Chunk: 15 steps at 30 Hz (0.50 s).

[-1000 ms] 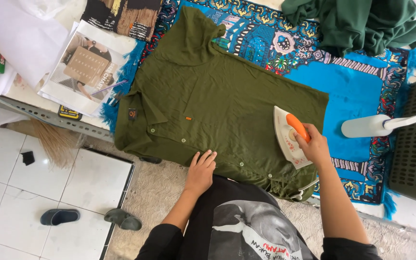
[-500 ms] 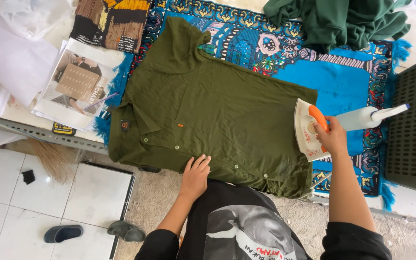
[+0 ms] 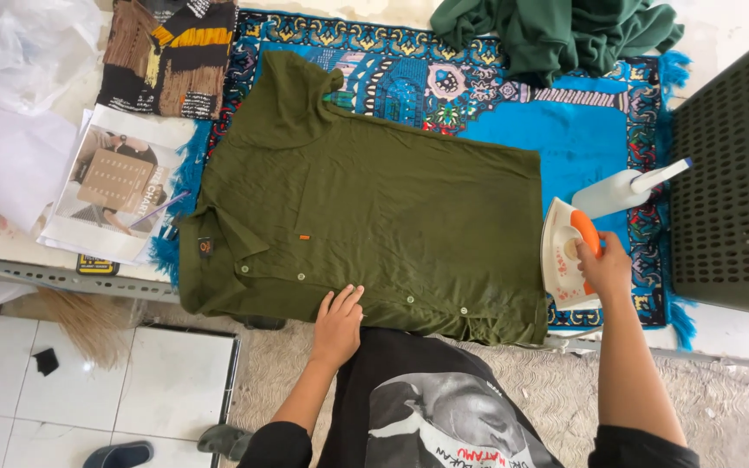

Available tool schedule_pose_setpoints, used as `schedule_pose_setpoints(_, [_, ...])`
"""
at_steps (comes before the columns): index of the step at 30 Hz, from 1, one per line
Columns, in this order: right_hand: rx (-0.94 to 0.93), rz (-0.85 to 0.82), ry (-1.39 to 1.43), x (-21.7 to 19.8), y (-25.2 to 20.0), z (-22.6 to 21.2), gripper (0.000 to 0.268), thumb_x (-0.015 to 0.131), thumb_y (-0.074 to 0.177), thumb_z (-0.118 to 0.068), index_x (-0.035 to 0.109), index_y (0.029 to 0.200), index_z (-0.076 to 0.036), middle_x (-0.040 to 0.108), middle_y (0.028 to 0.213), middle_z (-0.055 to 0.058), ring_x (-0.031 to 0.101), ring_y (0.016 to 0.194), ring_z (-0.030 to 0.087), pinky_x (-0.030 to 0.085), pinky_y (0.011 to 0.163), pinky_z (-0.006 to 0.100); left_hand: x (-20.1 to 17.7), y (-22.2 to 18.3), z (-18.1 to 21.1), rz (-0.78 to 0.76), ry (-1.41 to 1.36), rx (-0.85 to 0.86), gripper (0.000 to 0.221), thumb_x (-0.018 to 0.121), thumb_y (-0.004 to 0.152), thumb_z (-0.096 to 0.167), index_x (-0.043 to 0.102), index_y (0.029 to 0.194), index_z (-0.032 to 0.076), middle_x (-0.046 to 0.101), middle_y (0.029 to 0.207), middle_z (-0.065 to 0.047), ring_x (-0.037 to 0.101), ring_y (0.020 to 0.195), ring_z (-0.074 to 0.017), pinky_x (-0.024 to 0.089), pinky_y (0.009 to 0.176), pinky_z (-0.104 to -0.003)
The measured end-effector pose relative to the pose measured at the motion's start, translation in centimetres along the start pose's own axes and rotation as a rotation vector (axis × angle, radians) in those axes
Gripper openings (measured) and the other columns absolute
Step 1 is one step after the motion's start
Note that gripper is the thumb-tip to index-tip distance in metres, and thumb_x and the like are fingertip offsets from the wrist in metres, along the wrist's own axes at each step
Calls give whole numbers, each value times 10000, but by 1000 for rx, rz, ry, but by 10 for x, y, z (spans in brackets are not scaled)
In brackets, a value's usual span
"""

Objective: A person is smoothing out and ironing a green long-sleeved shirt on a patterned surface.

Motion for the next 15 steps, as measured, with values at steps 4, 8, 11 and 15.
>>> schedule_pose_setpoints(4, [59, 5, -62, -13, -40, 32, 507, 711, 1028, -413, 630, 1368, -45, 728, 724, 120, 721, 638, 297, 546, 638, 413, -4, -2, 1, 48, -130, -1, 188, 507, 1018, 142, 599, 877, 59, 621, 1407, -93, 519, 1377, -287, 326, 1178, -553])
schedule_pose_setpoints(8, [121, -5, -170, -25, -72, 61, 634, 749, 914, -556, 665, 1335, -90, 761, 891, 157, 730, 889, 368, 550, 820, 468, 15, -8, -9, 236, -77, 40, 143, 574, 864, 135, 527, 730, 120, 624, 1071, -48, 603, 1168, -268, 412, 1094, -501])
schedule_pose_setpoints(11, [201, -75, -259, -34, -98, 49, 551, 736, 853, -575, 664, 1095, -86, 700, 888, 153, 650, 869, 361, 469, 764, 459, 2, -14, 0, 250, -134, 75, 171, 583, 815, 114, 470, 688, 100, 529, 828, -41, 552, 896, -262, 454, 934, -458])
schedule_pose_setpoints(15, [155, -159, -323, -33, -110, 38, 335, 693, 886, -414, 691, 1046, -120, 726, 861, 127, 667, 806, 342, 464, 691, 457, -12, -27, 14, 161, -277, 97, 416, 657, 960, 290, 473, 639, 99, 486, 662, -7, 521, 676, -225, 461, 751, -382])
Point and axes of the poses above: each hand's wrist, its own y-axis towards the middle knuckle, its own x-axis out of the palm, z = x × y, the point moved 1 cm from there along y, towards the middle knuckle
